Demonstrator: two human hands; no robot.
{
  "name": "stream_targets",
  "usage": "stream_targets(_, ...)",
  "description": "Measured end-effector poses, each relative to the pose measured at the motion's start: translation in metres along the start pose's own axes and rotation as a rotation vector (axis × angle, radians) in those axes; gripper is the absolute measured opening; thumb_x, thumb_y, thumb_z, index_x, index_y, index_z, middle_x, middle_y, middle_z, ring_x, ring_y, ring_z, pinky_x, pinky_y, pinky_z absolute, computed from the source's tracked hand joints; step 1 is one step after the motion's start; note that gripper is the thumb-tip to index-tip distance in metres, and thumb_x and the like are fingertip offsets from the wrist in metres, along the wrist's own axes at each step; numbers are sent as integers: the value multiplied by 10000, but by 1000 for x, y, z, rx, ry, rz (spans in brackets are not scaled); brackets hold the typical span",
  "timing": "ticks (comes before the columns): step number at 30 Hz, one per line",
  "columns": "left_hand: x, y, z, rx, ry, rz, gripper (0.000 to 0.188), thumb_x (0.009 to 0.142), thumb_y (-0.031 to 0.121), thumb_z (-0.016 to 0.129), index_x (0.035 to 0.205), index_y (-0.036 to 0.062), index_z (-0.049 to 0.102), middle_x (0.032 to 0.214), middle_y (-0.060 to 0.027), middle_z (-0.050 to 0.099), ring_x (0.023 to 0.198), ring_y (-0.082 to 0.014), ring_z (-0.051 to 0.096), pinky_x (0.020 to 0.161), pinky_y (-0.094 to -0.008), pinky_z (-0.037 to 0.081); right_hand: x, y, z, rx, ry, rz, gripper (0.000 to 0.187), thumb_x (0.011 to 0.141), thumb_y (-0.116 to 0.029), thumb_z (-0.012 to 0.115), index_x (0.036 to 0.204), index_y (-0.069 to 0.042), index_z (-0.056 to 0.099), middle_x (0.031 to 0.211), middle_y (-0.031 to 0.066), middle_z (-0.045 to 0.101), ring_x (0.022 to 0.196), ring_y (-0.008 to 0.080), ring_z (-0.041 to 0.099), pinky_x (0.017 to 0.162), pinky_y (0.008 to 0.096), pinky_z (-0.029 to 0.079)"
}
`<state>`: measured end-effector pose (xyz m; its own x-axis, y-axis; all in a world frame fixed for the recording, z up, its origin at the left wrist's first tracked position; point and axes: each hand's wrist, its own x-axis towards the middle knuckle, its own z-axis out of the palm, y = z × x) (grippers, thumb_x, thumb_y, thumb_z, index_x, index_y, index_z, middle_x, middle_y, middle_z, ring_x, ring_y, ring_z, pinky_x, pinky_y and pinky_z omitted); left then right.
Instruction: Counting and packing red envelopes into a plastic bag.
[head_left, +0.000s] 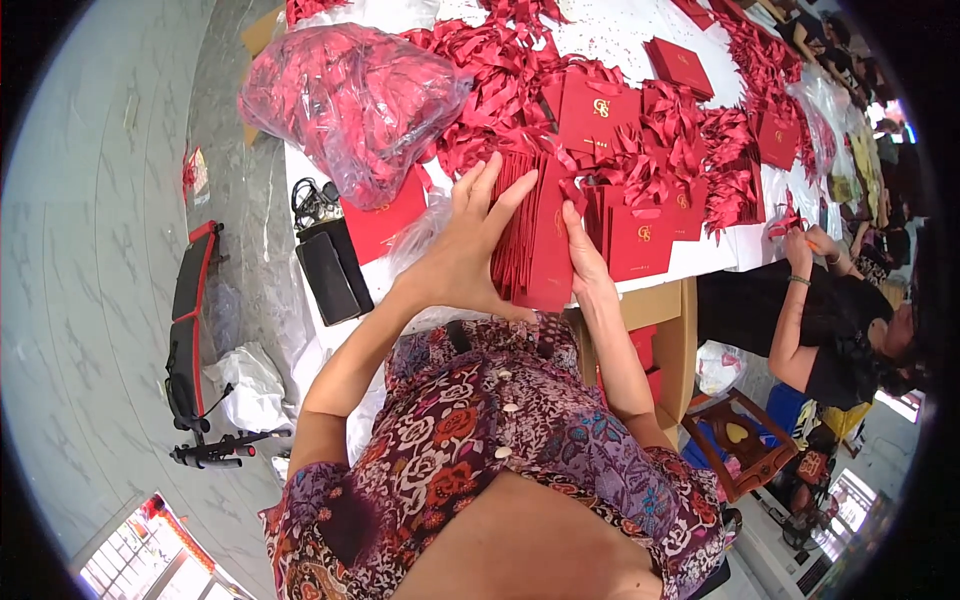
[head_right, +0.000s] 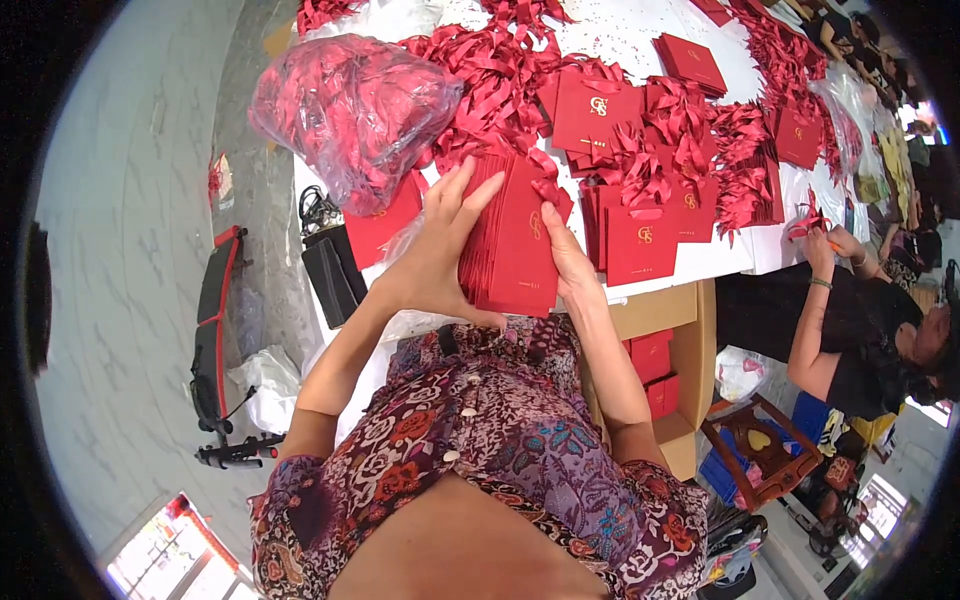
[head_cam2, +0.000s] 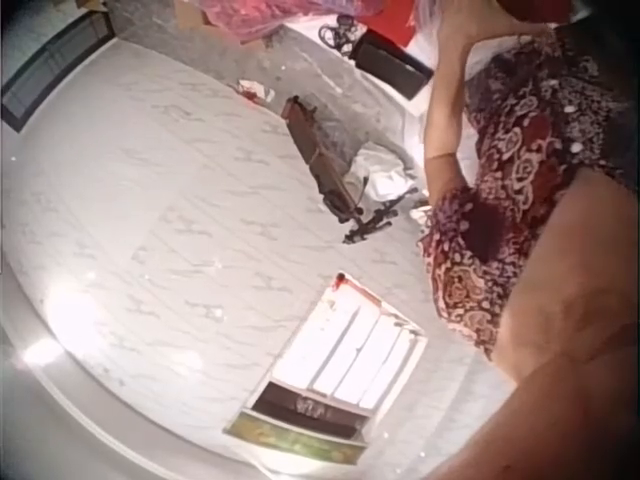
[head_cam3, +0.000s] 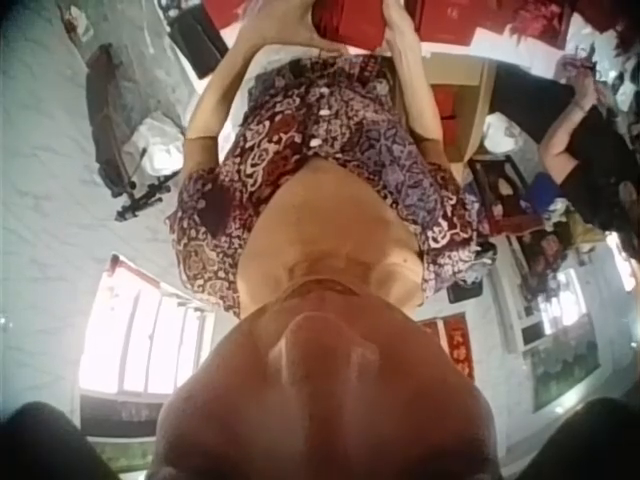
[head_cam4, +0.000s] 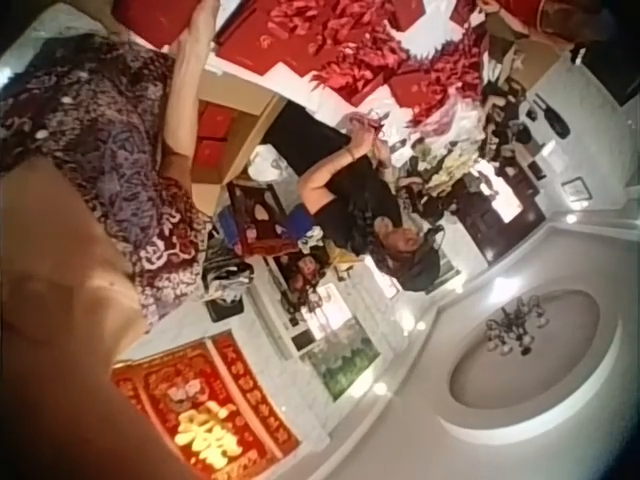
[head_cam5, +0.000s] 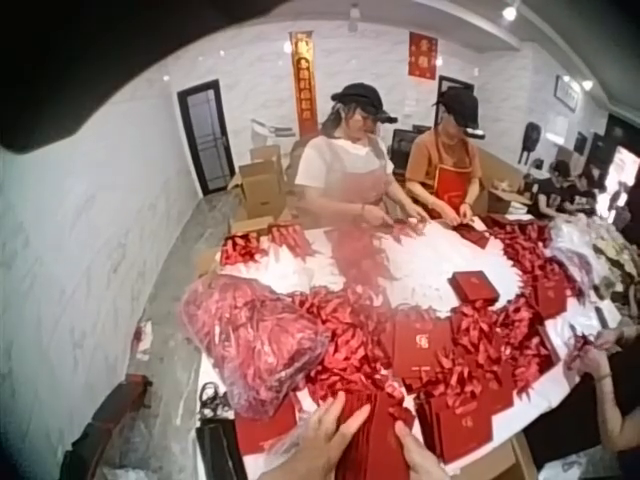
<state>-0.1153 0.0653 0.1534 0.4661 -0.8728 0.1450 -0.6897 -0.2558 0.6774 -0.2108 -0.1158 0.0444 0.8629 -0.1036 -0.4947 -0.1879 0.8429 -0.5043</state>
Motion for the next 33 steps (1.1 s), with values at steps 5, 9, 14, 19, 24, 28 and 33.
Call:
stream_targets(5,-4,-2,8,-26,68,11,1336,431,504,913,1513,101,242,1532,-241,171,1401,-460,165,1147,-566,177,-5,0,3,18,-25,30,584,948,-456,581,1351,-43,489,1266,122,603,1120,224,610,973,390,509)
stream_targets(9,-12,-4,17,-22,91,13,1301,469,517,903,1511,88,255,1558,-207,168,1429,-435,135,1150,-556,175,-2,3,-7,52,3,50,568,941,-444,599,1334,-45,505,1252,119,611,1103,213,616,956,383,518)
stream_targets(14,-31,-14,13,-57,73,42,1280,506,539,887,1514,69,255,1566,-186,206,1446,-399,153,1159,-538,170,4,1,-23,-79,52,15,564,899,-453,660,1287,-59,550,1191,74,643,1037,181,629,897,355,541)
stream_targets(19,-75,-71,11,109,471,-334,989,591,257,906,1421,64,404,1407,-173,421,1303,-356,395,1096,-462,326,-8,-27,-50,-7,-23,-84,582,904,-457,646,1310,-54,539,1241,73,623,1072,202,621,947,381,530)
stream_targets(24,-80,-115,38,354,211,-424,943,620,392,871,1393,80,432,1281,-165,533,1141,-345,518,932,-433,421,-12,-29,-52,-33,-150,-121,609,895,-502,612,1310,-63,542,1224,62,636,1052,188,630,931,371,540)
stream_targets(28,-48,-154,71,306,183,-509,792,644,441,840,1278,98,512,996,-161,643,859,-350,637,777,-457,469,-16,-7,-25,-169,-16,-83,717,832,-559,653,1330,-60,525,1269,76,616,1117,210,607,988,385,503)
stream_targets(33,-14,-230,90,-100,327,-316,396,816,339,717,1064,48,612,903,-188,684,897,-351,674,757,-479,503,28,35,-26,-281,-219,42,724,828,-485,725,1355,-51,485,1303,75,582,1153,187,579,998,374,482)
